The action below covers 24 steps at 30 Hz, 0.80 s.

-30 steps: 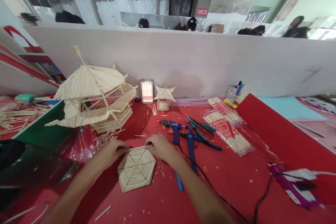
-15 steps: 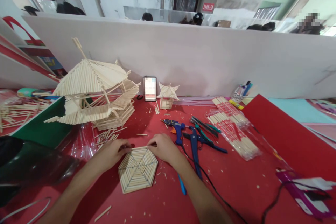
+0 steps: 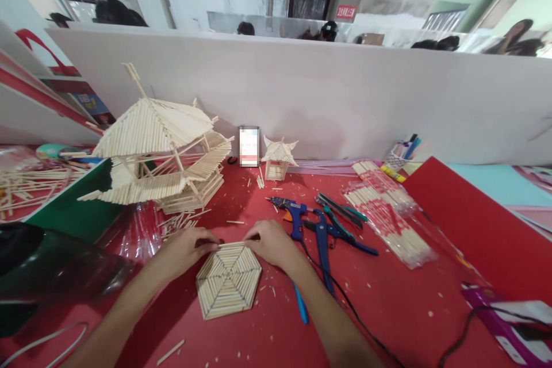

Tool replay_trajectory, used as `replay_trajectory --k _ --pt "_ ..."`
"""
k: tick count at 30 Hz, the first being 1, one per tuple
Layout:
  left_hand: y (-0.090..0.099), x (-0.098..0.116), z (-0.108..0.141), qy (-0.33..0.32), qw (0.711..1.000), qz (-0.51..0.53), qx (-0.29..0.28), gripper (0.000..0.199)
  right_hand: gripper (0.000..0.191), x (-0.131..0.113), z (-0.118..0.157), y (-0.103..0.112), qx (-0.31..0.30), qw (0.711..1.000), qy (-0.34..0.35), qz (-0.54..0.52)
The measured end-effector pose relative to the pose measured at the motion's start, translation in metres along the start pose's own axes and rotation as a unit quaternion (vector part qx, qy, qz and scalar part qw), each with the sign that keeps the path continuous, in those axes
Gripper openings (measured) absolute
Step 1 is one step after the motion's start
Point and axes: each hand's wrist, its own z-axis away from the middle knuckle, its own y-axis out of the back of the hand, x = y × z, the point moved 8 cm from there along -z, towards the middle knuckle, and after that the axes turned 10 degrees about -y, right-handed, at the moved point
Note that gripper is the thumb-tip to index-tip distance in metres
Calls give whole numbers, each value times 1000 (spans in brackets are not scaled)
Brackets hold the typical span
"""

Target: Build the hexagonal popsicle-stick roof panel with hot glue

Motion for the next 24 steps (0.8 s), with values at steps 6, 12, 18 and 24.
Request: replay_trajectory --k 6,12,18,24 --pt "-2 7 -1 -4 999 -34 0 25 15 1 -1 0 1 1000 1 -7" --pt "-4 11 0 -5 999 -51 2 26 15 0 -1 1 1 1000 3 -12" --pt "2 8 0 -31 999 -29 5 27 16 -1 -1 1 -4 1000 1 -10" --pt "-17 30 -7 -158 986 -23 39 31 14 -2 -2 1 -1 1000 11 -15"
